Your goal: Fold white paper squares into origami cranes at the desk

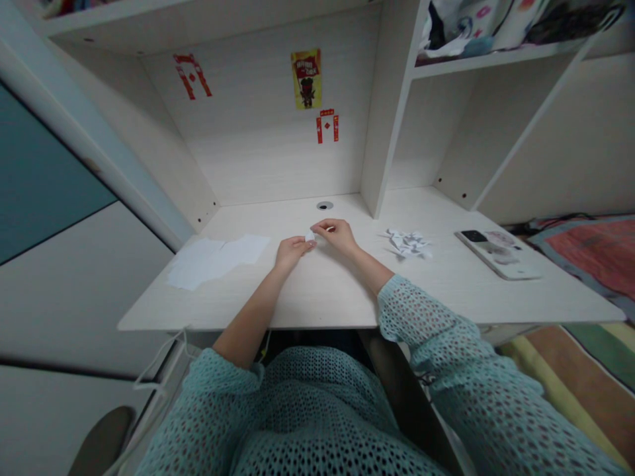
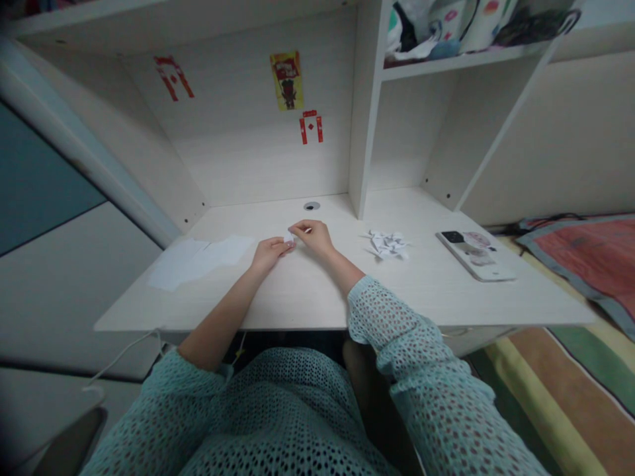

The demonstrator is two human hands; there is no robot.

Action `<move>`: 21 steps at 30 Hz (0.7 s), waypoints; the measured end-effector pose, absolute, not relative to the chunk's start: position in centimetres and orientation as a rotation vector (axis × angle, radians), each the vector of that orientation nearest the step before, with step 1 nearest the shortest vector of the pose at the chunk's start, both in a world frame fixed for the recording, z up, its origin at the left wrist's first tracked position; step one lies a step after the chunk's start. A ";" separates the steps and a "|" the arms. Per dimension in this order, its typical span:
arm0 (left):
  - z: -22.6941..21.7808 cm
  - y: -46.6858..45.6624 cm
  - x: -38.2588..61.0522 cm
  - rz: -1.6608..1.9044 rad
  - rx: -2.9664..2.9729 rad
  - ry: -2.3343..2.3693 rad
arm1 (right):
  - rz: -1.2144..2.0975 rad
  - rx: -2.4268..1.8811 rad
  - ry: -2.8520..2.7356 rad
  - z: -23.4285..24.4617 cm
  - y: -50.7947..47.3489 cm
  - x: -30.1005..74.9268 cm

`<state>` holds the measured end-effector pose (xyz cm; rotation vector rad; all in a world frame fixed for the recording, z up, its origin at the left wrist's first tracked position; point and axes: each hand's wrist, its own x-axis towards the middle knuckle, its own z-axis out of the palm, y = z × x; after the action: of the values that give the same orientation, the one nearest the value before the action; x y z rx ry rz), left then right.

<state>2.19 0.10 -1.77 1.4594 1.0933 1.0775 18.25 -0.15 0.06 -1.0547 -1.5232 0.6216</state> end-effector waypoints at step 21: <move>-0.5 -0.9 2.4 1.200 1.407 1.091 | 0.749 -1.007 -1.494 -0.4 0.3 17.9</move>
<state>2.38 -0.91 -0.49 1.4065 1.0905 1.1997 17.94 0.27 -0.40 -1.0070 -1.4945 0.7490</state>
